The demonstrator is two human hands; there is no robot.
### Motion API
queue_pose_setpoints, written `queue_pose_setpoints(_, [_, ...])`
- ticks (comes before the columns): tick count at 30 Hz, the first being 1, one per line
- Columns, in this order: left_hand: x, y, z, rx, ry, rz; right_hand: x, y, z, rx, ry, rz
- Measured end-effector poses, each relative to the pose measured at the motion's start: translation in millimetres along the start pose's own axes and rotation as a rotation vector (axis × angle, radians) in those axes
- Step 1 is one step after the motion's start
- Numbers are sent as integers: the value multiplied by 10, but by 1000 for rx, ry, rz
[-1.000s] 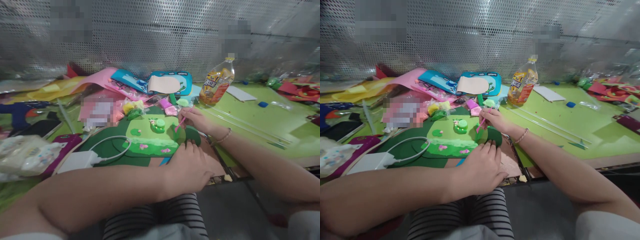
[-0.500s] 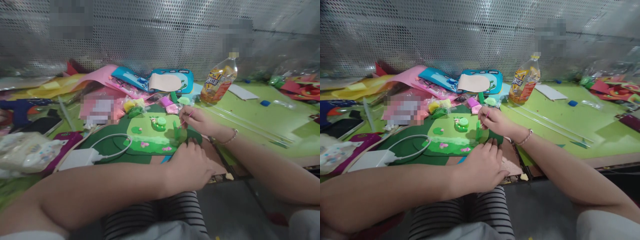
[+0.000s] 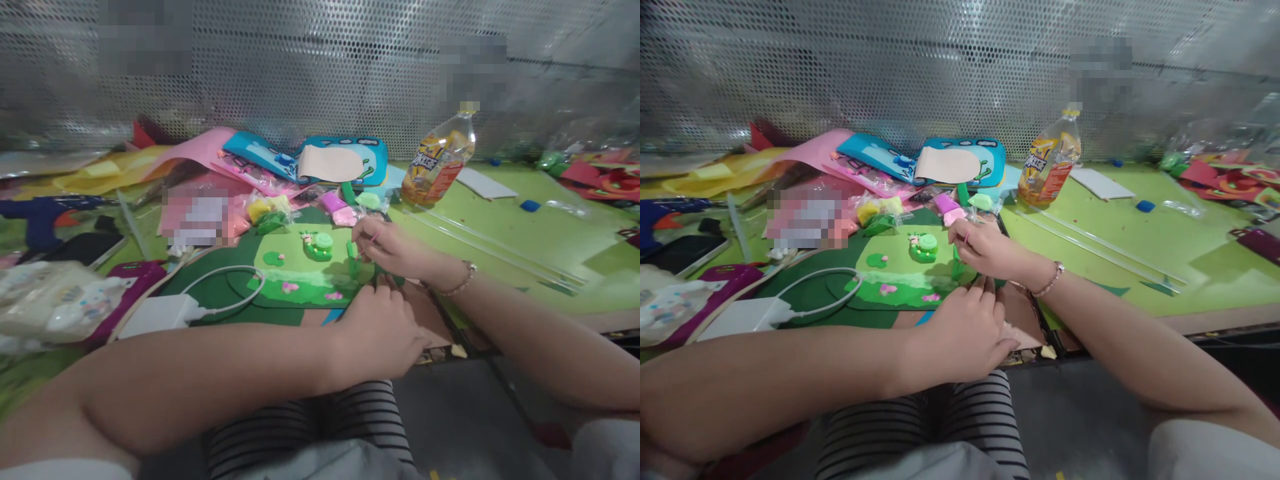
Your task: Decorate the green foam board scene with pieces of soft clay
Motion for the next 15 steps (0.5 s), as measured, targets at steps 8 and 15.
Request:
queue_pose_setpoints(8, [-5,0,-2,6,-3,-33,25,10,-16,92,-117,18])
queue_pose_setpoints(15, [2,-8,-2,11,1,-15,43,5,-29,169,-195,20])
Point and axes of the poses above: each hand's wrist, its own y-axis away from the middle knuckle, its own x-axis out of the palm, z = x × y, the point moved 2 cm from there along -y, towards the middle knuckle, and after that the axes turned 7 degrees about -z, right-handed, at the moved point
